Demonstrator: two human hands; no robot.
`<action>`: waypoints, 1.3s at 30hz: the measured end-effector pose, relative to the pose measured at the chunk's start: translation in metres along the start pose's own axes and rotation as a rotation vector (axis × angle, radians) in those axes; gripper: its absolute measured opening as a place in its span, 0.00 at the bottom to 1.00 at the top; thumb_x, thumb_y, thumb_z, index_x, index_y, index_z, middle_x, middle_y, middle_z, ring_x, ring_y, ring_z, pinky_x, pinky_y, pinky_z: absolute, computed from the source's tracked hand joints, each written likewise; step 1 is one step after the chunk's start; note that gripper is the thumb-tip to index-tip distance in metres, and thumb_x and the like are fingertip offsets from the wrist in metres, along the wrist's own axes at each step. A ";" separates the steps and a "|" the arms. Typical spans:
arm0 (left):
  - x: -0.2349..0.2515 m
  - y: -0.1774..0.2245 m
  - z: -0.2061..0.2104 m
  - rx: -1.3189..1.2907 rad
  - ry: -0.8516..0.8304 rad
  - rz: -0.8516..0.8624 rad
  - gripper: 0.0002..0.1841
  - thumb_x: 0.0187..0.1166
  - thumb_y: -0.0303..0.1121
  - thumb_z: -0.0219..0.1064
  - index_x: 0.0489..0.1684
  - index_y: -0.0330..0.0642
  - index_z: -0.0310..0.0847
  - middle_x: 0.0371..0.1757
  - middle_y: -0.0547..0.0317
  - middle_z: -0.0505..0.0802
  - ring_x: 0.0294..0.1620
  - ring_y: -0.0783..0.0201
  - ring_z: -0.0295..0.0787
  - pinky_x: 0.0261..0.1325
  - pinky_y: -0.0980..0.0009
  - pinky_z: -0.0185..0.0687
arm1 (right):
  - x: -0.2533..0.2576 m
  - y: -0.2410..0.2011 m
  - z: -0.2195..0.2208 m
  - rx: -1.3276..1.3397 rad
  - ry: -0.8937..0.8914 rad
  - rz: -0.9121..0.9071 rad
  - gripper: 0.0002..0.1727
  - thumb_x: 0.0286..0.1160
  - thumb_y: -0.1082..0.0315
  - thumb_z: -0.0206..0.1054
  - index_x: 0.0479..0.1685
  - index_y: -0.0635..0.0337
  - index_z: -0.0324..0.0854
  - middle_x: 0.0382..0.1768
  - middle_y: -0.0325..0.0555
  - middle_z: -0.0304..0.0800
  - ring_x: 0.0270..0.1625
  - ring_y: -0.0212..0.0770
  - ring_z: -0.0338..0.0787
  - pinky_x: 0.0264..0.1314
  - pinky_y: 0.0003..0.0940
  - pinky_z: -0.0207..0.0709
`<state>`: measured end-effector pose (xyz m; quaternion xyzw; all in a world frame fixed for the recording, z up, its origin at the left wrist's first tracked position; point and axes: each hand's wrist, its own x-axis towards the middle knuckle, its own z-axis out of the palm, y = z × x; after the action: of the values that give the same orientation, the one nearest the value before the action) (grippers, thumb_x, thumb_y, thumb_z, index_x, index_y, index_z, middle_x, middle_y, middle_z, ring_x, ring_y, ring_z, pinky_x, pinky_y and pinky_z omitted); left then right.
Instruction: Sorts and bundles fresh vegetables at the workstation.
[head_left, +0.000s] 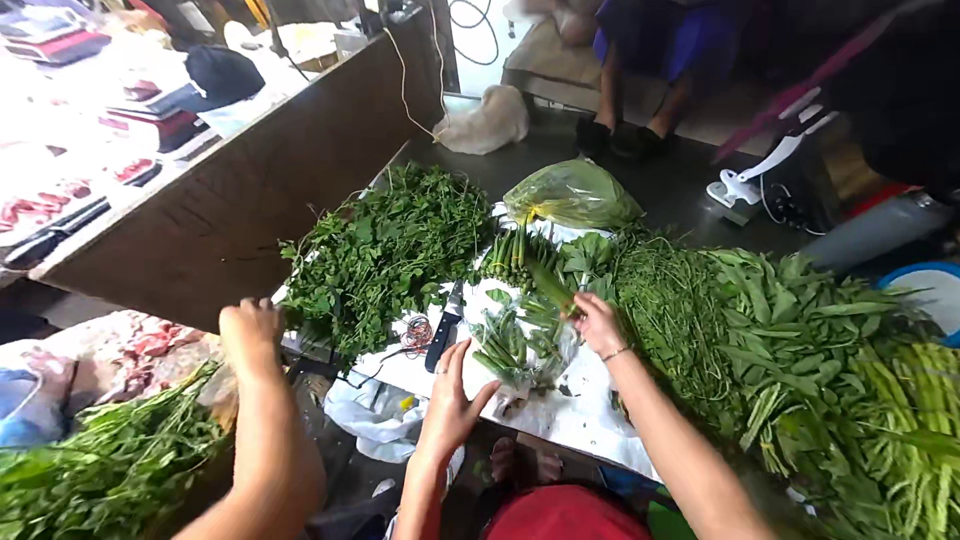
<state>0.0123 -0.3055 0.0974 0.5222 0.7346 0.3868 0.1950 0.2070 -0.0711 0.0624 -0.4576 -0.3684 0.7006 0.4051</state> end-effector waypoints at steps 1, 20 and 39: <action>-0.003 -0.008 -0.002 0.008 0.001 -0.014 0.43 0.72 0.48 0.76 0.85 0.34 0.65 0.83 0.35 0.74 0.82 0.42 0.72 0.81 0.45 0.70 | 0.014 -0.001 0.004 0.052 0.051 -0.011 0.15 0.91 0.73 0.52 0.68 0.73 0.69 0.50 0.57 0.84 0.42 0.44 0.89 0.50 0.40 0.88; 0.013 -0.030 0.086 0.272 -0.501 -0.059 0.28 0.79 0.37 0.70 0.79 0.37 0.75 0.78 0.39 0.81 0.85 0.42 0.70 0.91 0.41 0.49 | -0.047 0.055 0.034 -1.297 -0.657 0.109 0.22 0.89 0.67 0.53 0.76 0.63 0.78 0.60 0.61 0.89 0.62 0.54 0.90 0.72 0.51 0.78; 0.032 0.034 0.002 -0.099 -0.049 0.217 0.15 0.81 0.33 0.67 0.60 0.38 0.88 0.65 0.47 0.90 0.69 0.55 0.86 0.73 0.54 0.80 | 0.017 -0.013 0.038 -1.342 -0.278 -0.376 0.13 0.86 0.65 0.64 0.50 0.68 0.88 0.47 0.66 0.92 0.55 0.67 0.89 0.65 0.70 0.74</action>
<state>0.0224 -0.2705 0.1259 0.5978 0.6487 0.4286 0.1954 0.1697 -0.0565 0.0798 -0.4434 -0.8415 0.2925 0.0991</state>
